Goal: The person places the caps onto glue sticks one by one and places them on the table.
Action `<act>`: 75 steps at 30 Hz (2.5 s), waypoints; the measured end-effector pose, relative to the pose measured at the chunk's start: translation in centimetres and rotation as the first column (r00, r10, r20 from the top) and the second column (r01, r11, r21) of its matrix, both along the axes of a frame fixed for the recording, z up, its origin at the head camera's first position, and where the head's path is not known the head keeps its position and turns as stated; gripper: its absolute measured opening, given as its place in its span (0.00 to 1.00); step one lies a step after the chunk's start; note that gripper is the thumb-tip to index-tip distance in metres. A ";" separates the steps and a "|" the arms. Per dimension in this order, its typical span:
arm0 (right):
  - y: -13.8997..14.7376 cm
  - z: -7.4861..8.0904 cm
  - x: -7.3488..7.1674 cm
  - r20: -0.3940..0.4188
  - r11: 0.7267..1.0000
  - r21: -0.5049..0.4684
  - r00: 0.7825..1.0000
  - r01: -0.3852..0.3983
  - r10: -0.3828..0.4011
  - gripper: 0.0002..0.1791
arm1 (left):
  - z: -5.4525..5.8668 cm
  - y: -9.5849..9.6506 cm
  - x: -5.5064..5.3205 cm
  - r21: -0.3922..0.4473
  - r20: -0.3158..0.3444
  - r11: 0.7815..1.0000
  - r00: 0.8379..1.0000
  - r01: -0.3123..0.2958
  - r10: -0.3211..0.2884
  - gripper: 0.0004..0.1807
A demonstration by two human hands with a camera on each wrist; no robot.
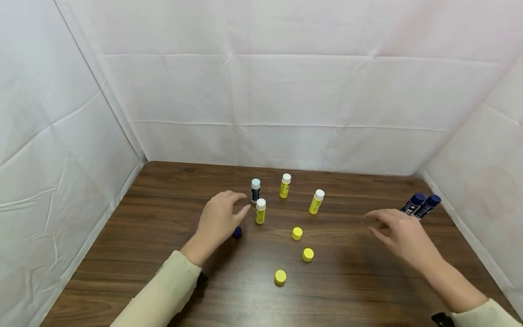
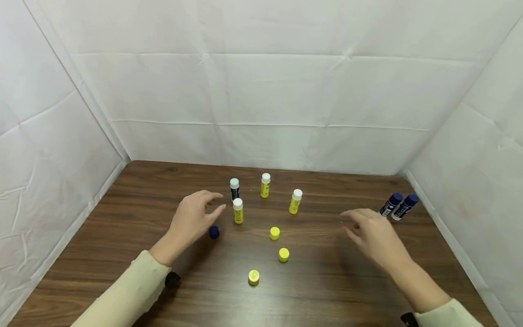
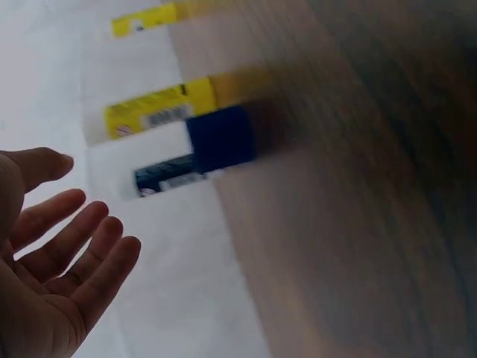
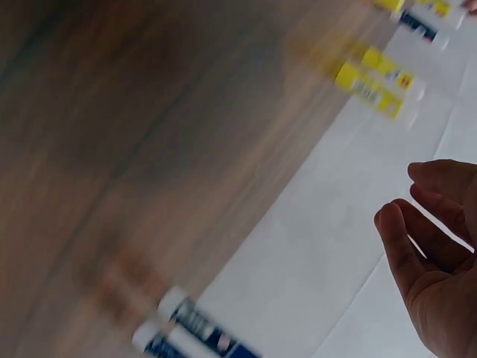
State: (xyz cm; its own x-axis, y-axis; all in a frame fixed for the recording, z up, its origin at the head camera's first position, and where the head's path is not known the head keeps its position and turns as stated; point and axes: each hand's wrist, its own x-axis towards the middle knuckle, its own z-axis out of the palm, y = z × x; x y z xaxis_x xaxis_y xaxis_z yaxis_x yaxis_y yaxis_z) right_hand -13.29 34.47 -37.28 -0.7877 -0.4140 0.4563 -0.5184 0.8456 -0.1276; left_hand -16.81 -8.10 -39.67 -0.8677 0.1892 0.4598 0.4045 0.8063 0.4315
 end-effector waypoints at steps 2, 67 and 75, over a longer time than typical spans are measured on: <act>-1.3 -0.4 0.8 0.021 0.999 -0.041 1.000 -0.010 0.011 0.21 | -0.5 0.1 -1.1 0.071 0.088 0.997 0.996 -0.017 0.010 0.14; -15.0 -1.2 10.4 -0.017 0.821 -0.430 0.913 -0.375 0.408 0.22 | -3.9 0.8 -8.6 0.627 0.535 0.747 0.820 -0.222 -0.204 0.21; -14.7 -1.3 10.0 -0.013 0.832 -0.422 0.921 -0.359 0.390 0.23 | -3.4 -0.1 -7.6 0.657 0.503 0.726 0.835 -0.202 -0.222 0.22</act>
State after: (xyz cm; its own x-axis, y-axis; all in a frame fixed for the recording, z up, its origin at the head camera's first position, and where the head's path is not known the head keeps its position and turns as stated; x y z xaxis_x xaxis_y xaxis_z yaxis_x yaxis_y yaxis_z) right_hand -3.30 19.74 -38.60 -0.6466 -0.4726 0.5988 -0.7612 0.4512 -0.4659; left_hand -24.37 -8.23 -43.09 -0.9981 0.0312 -0.0536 -0.0456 0.2152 0.9755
